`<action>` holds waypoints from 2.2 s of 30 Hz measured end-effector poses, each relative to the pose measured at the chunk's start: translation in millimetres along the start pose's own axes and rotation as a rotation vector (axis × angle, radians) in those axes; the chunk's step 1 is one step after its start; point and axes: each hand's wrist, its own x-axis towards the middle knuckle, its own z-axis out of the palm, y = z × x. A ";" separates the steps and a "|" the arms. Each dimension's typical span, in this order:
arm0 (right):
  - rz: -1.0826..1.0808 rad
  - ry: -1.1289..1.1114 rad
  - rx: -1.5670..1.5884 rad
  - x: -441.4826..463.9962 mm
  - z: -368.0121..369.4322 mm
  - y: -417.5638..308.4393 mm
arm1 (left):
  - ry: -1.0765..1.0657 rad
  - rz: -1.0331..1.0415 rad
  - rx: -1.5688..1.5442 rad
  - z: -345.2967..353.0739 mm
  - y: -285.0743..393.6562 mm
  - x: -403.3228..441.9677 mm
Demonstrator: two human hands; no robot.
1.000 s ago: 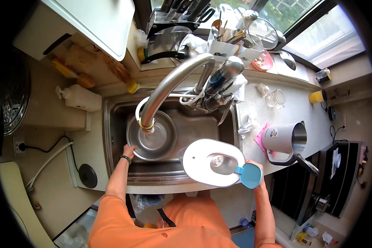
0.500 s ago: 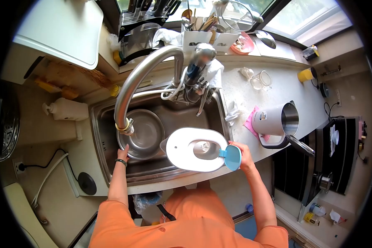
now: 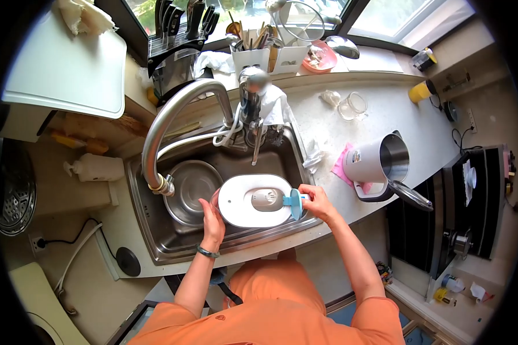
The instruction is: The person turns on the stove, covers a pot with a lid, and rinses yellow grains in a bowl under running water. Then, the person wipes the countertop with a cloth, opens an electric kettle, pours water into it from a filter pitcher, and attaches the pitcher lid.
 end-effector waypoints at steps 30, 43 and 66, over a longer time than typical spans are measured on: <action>0.013 -0.303 -0.520 104.2 -16.4 22.0 | 0.160 0.108 0.039 -25.4 -56.5 108.3; 0.036 -0.284 -0.535 120.3 -9.6 14.5 | 0.203 0.107 0.027 -33.5 -63.0 114.0; 0.043 -0.041 -0.371 104.8 -20.9 9.2 | 0.294 0.000 0.059 -55.3 -96.2 116.4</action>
